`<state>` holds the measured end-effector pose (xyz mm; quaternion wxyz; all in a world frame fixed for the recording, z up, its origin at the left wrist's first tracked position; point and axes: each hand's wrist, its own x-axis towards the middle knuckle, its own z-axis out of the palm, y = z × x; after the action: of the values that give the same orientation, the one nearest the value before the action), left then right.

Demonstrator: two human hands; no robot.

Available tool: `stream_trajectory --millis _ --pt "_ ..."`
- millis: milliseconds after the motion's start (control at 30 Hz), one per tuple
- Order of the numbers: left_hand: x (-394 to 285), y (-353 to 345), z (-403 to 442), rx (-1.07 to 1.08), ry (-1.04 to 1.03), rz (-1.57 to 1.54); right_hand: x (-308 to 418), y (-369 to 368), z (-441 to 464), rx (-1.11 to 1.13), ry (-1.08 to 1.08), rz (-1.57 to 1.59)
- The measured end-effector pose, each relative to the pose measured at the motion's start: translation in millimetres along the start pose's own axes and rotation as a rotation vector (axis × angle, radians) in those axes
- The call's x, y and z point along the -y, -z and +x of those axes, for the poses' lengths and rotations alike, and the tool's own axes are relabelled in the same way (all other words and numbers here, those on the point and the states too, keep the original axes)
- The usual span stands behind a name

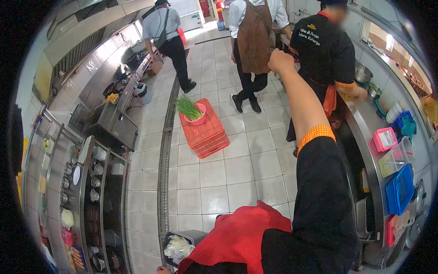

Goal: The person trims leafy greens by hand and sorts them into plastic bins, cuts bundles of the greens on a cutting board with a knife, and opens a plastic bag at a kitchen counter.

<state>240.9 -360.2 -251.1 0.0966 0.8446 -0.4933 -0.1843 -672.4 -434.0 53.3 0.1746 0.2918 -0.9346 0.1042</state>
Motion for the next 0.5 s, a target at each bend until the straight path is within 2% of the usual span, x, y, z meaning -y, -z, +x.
stream_trajectory --millis 67,133,167,200,500 --pt "-2 2 -2 0.025 -0.050 -0.039 -2 -2 4 -0.007 0.007 -0.003" --pt "-1 2 2 0.020 -0.101 0.098 0 2 3 0.020 0.000 -0.013" --pt "-1 2 3 0.060 -0.006 0.064 0 4 1 0.017 -0.005 -0.015" --pt "-2 1 1 0.051 -0.001 0.061 1 7 -1 0.007 0.010 -0.019" --pt "16 -15 18 -0.040 -0.097 0.141 -2 19 1 -0.014 0.032 -0.063"
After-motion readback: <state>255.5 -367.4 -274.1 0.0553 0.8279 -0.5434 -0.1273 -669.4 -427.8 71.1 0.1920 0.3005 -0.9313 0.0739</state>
